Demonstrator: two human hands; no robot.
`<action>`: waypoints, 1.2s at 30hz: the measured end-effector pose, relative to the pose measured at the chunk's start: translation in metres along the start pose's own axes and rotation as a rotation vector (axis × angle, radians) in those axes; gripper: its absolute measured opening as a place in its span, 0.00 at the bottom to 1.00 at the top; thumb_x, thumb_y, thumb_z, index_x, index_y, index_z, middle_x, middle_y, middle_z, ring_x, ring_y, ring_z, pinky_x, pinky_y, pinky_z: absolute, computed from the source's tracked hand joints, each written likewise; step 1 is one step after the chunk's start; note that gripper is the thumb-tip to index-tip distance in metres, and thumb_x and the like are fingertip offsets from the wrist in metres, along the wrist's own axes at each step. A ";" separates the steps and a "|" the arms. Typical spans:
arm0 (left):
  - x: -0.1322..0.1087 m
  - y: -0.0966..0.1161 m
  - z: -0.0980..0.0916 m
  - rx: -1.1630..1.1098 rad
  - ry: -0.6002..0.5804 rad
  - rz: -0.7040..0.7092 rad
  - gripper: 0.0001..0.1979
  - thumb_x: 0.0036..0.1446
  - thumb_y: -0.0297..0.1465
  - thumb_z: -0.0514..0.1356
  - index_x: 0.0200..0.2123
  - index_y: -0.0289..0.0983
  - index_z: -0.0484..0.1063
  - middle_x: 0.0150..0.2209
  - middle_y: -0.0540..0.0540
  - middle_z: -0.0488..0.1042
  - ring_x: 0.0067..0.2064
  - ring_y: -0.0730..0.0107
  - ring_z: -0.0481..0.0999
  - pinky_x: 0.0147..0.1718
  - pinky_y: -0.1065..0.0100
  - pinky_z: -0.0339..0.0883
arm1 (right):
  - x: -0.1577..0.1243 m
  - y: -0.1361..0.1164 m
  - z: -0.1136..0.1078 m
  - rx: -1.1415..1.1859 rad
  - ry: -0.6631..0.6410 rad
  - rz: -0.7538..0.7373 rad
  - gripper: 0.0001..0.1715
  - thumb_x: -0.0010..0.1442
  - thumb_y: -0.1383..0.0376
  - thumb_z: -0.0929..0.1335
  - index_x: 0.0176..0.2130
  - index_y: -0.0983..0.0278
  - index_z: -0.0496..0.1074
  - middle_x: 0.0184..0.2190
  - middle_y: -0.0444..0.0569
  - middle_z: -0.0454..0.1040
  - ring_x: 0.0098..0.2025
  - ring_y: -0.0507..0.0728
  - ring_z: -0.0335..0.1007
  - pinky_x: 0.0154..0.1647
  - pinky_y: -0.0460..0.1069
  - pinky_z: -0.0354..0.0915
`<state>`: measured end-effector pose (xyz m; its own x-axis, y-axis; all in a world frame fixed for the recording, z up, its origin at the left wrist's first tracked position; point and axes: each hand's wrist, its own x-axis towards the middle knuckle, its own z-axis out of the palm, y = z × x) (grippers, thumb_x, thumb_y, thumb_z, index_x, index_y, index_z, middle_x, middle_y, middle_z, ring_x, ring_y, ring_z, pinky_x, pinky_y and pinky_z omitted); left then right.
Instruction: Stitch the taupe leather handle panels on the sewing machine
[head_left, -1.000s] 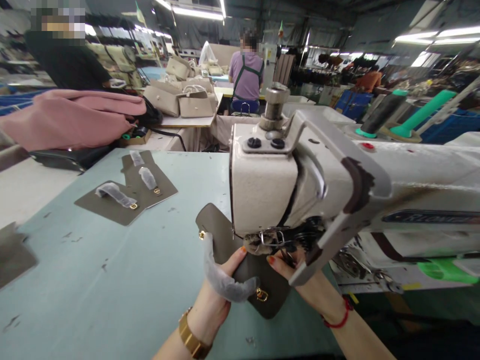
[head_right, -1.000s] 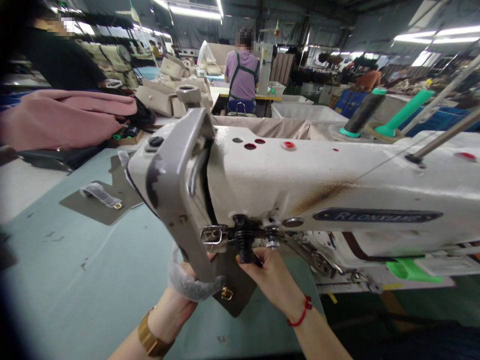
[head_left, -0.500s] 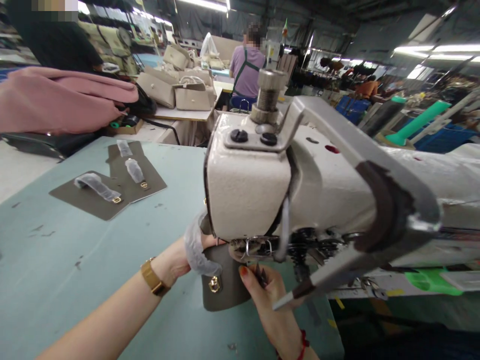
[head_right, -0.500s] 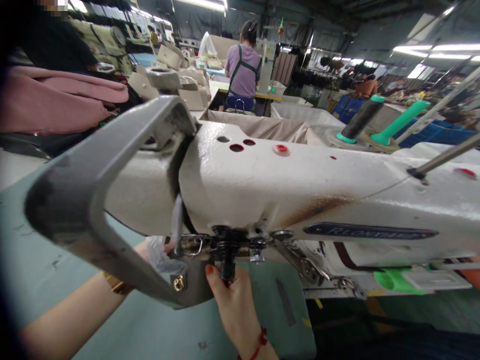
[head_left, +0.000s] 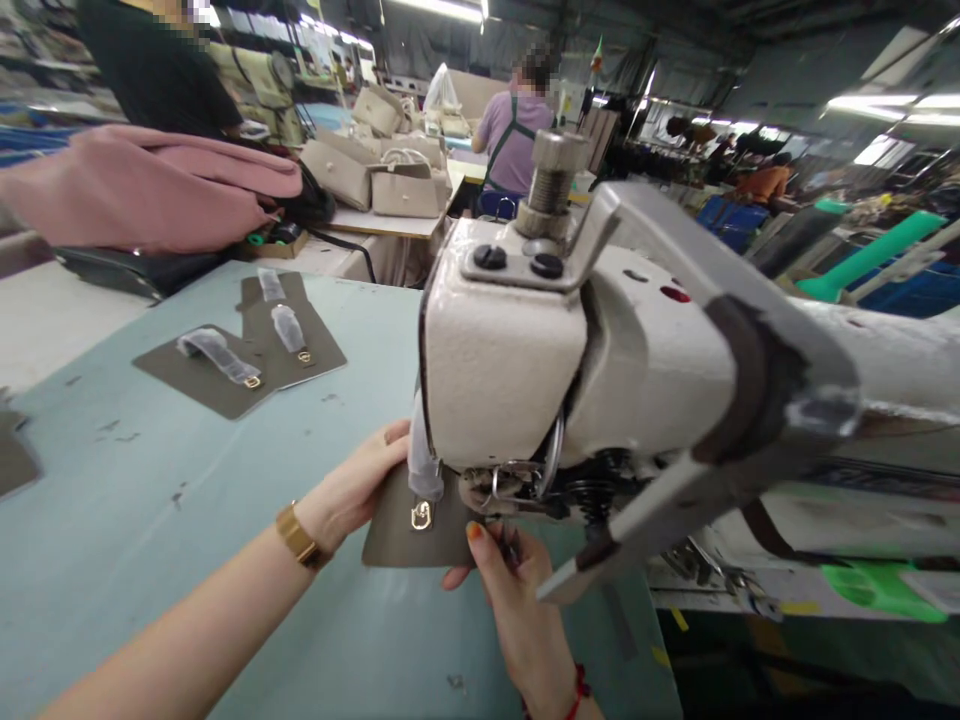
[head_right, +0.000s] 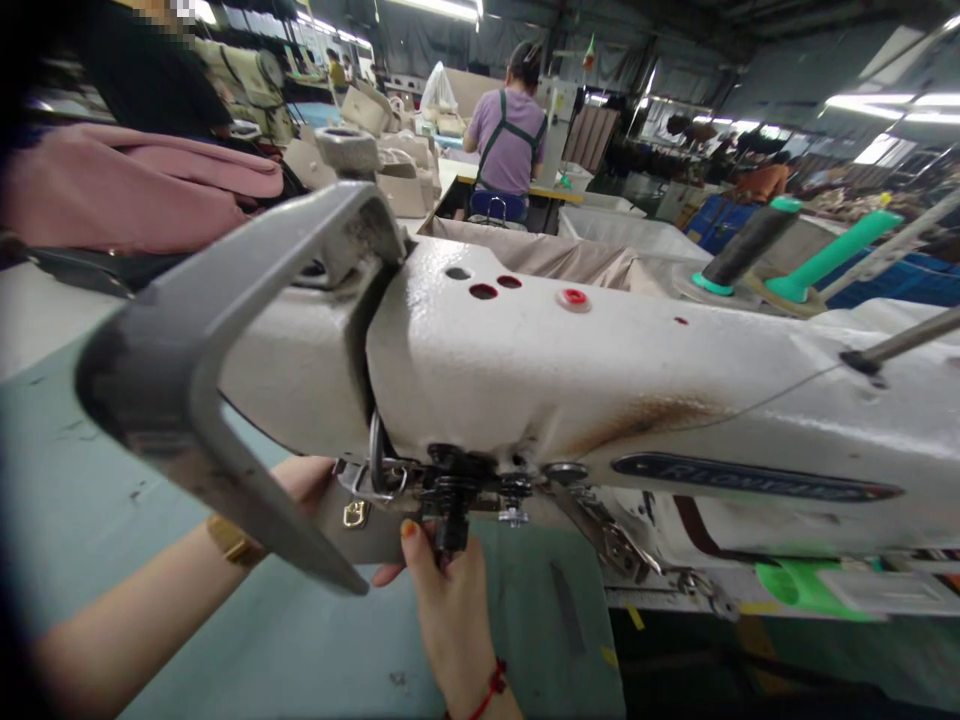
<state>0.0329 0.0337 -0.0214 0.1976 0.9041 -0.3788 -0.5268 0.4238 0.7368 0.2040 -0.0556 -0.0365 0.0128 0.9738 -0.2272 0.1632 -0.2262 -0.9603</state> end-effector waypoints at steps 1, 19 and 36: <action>-0.008 -0.013 -0.009 0.002 -0.001 -0.021 0.17 0.44 0.30 0.69 0.41 0.36 0.76 0.34 0.43 0.81 0.32 0.59 0.78 0.31 0.65 0.72 | -0.002 0.001 0.000 -0.005 0.001 -0.007 0.27 0.63 0.51 0.63 0.23 0.66 0.73 0.18 0.44 0.73 0.21 0.50 0.59 0.27 0.45 0.56; -0.067 -0.081 0.004 0.452 0.165 -0.152 0.27 0.47 0.53 0.60 0.15 0.38 0.56 0.18 0.54 0.53 0.25 0.74 0.50 0.26 0.68 0.47 | -0.015 0.000 -0.009 0.064 -0.107 -0.050 0.20 0.62 0.58 0.65 0.23 0.66 0.72 0.20 0.45 0.73 0.23 0.50 0.63 0.28 0.43 0.57; -0.058 -0.087 -0.006 0.460 0.088 -0.097 0.24 0.53 0.46 0.59 0.15 0.38 0.58 0.19 0.52 0.58 0.26 0.72 0.56 0.29 0.68 0.54 | -0.027 0.040 -0.010 0.044 -0.104 0.061 0.23 0.63 0.52 0.62 0.30 0.67 0.71 0.15 0.42 0.66 0.22 0.51 0.62 0.29 0.44 0.57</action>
<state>0.0619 -0.0560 -0.0669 0.1468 0.8599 -0.4889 -0.0845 0.5034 0.8599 0.2199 -0.0902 -0.0669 -0.0812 0.9510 -0.2983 0.1213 -0.2876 -0.9500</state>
